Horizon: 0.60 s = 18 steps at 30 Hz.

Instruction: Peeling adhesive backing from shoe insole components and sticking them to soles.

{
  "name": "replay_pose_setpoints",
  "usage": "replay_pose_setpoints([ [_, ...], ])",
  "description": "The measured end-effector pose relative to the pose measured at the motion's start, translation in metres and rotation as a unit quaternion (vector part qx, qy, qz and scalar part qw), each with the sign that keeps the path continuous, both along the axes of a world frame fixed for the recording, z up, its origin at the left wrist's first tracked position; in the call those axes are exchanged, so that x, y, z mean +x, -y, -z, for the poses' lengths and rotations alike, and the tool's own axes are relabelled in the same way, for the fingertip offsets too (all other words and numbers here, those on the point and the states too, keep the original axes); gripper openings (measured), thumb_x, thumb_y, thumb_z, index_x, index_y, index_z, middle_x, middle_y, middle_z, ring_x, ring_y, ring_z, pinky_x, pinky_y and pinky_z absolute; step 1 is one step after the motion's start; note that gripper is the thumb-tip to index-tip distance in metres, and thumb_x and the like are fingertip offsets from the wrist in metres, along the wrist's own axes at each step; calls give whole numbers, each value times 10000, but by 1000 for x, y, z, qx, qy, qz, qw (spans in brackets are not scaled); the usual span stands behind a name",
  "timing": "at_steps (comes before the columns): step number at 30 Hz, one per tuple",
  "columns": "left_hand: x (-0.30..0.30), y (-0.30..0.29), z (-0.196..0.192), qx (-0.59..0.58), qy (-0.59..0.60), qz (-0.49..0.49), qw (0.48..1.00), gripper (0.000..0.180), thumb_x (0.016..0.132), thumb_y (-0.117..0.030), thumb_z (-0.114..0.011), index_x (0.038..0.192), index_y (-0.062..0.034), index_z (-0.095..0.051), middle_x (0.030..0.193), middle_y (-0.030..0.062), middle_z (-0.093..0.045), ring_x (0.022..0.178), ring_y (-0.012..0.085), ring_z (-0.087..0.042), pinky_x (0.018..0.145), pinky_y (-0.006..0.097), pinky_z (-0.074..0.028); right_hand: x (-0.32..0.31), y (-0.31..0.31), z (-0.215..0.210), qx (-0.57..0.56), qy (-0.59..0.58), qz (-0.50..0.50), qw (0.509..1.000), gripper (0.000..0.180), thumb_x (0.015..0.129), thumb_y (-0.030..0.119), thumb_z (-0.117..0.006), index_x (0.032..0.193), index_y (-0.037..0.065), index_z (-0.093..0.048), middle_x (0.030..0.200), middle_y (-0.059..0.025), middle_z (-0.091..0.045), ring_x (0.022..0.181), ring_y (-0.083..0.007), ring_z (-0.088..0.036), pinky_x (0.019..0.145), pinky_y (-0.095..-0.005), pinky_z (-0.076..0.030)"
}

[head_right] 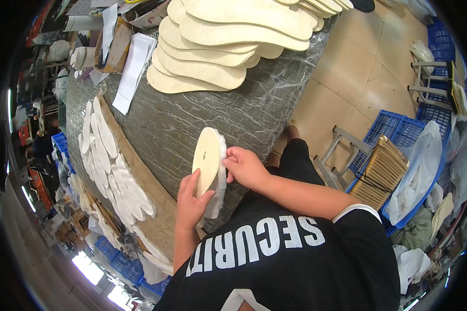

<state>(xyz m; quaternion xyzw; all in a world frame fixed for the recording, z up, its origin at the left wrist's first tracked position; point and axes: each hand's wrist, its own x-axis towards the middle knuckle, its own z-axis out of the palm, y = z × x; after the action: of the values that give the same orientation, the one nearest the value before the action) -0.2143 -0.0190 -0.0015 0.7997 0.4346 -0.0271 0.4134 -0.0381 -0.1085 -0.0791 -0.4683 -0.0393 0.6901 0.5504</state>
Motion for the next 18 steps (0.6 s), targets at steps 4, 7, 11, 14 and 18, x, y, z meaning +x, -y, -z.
replay_pose_setpoints([
  [4, 3, -2, 0, 10, 5, 12, 1000, 699, 713, -274, -796, 1281, 16, -510, 1160, 198, -535, 1036, 341, -554, 894, 382, -457, 1, -1, 4, 3, 7, -7, 1000, 230, 934, 85, -528, 1125, -42, -506, 840, -55, -631, 592, -98, -586, 534, -236, -466],
  [7, 2, -3, 1, 12, 8, 20, 1000, 706, 723, -303, -789, 1280, 26, -507, 1152, 201, -537, 1033, 342, -554, 892, 379, -456, 3, -1, -12, 26, -28, 23, 999, 235, 924, 72, -530, 1123, -50, -502, 852, -77, -650, 572, -102, -584, 542, -241, -481],
  [11, 7, -2, 0, 4, 6, 13, 1000, 708, 712, -282, -796, 1285, 19, -508, 1140, 185, -530, 1032, 317, -549, 895, 372, -451, 2, 0, -21, 20, -5, 52, 998, 248, 903, 48, -540, 1119, -65, -493, 869, -106, -666, 554, -114, -591, 530, -258, -496],
  [14, 11, 3, 0, 22, -15, 10, 1000, 727, 709, -320, -796, 1283, 17, -504, 1144, 186, -507, 1030, 325, -539, 894, 374, -450, 7, 3, -20, -32, 65, -10, 997, 265, 872, 15, -556, 1111, -77, -485, 889, -130, -670, 559, -141, -615, 505, -278, -504],
  [18, 18, 9, 1, 85, -54, 25, 995, 738, 715, -357, -786, 1285, 11, -494, 1150, 190, -478, 1025, 336, -522, 891, 381, -446, 15, 8, -29, -58, 205, -59, 975, 194, 847, -3, -554, 1033, -50, -525, 839, -130, -652, 560, -182, -636, 493, -303, -498],
])
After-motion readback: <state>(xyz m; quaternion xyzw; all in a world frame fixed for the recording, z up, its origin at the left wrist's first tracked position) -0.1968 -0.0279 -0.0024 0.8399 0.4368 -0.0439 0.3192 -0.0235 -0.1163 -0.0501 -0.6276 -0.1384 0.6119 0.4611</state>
